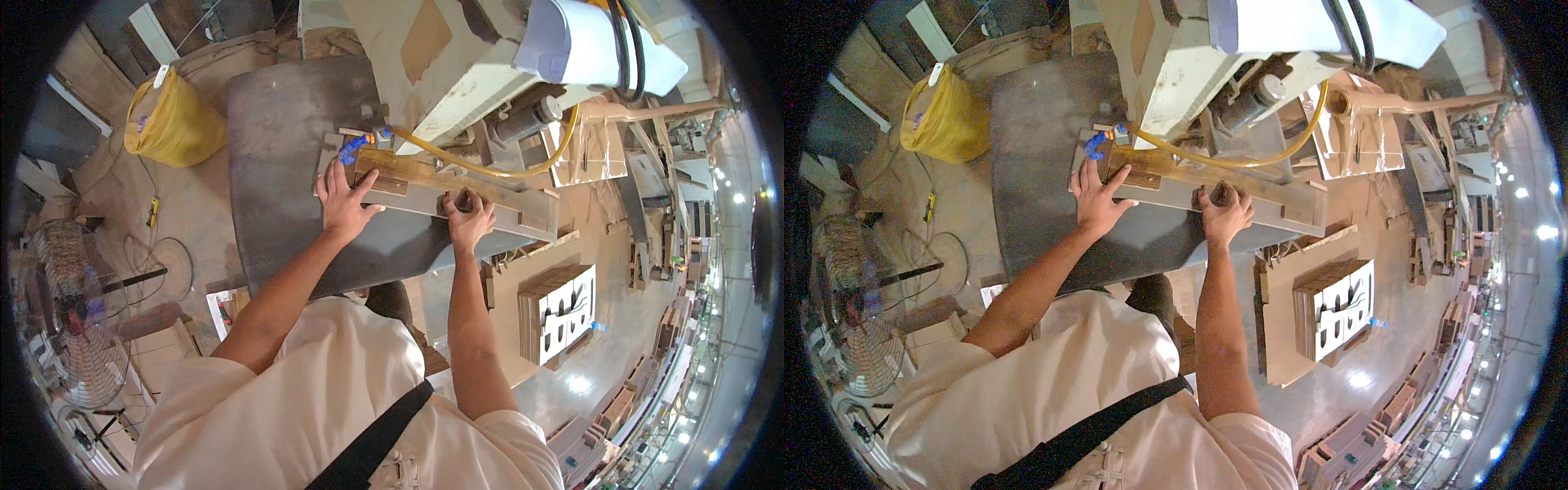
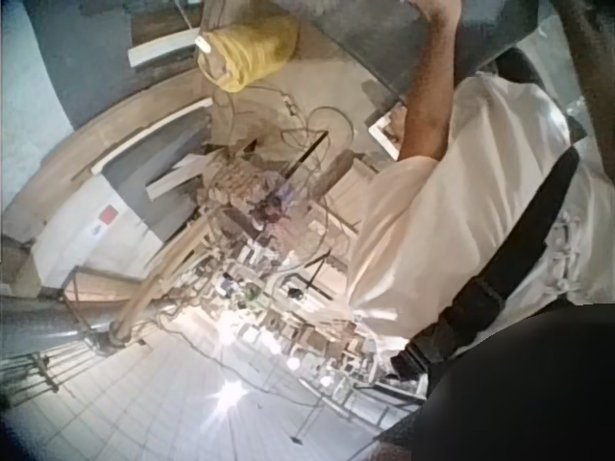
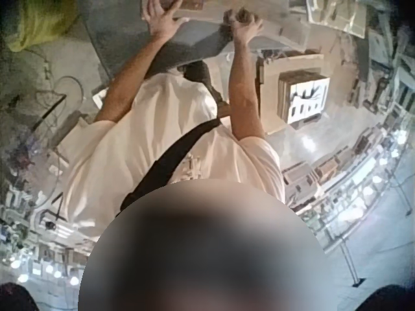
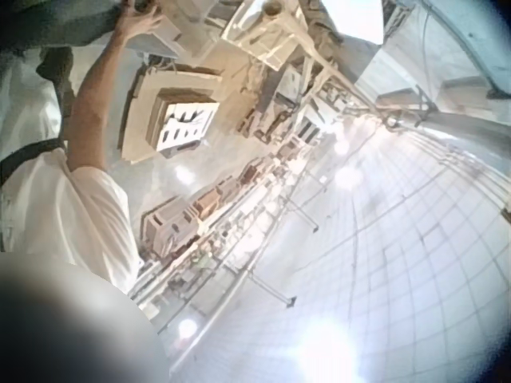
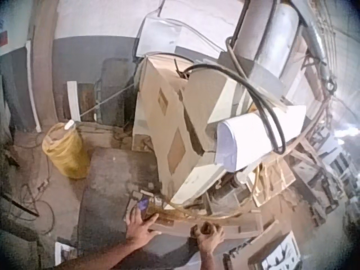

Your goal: The person places wood pieces into a template and passes them through a woodworking machine to shape them, then stacks the finished parts.

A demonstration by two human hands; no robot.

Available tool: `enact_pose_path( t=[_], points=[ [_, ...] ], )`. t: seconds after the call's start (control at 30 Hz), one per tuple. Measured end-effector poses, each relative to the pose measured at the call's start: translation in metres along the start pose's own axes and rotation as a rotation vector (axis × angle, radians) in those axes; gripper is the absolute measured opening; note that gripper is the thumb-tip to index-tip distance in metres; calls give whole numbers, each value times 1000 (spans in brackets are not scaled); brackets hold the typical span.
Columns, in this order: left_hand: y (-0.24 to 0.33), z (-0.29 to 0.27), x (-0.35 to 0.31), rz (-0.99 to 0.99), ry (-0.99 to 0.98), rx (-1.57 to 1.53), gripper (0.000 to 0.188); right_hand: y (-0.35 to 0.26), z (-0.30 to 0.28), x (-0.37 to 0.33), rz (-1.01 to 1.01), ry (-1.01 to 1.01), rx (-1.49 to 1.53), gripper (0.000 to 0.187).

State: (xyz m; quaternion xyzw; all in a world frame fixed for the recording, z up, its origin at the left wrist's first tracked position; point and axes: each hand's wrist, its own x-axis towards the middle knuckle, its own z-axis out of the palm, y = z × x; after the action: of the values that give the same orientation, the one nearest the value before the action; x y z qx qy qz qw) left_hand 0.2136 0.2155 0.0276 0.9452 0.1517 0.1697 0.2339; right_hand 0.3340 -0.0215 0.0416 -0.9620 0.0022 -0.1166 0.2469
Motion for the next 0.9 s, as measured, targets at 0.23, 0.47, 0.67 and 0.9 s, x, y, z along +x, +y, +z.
enact_pose_path(
  t=[0.23, 0.47, 0.67, 0.9],
  points=[
    [-1, -5, 10, 75, -72, -32, 79, 8, -14, -23, 100, 21, -41, 59],
    [-13, -15, -8, 148, -52, -24, 83, 2, -39, -55, 3, -126, 9, 69],
    [-13, -37, -63, -23, -142, 103, 92, 26, -68, -65, -189, -363, 178, 59],
    [10, -26, -86, -238, -68, 208, 105, 67, -60, 60, -159, -269, 78, 49]
  ],
)
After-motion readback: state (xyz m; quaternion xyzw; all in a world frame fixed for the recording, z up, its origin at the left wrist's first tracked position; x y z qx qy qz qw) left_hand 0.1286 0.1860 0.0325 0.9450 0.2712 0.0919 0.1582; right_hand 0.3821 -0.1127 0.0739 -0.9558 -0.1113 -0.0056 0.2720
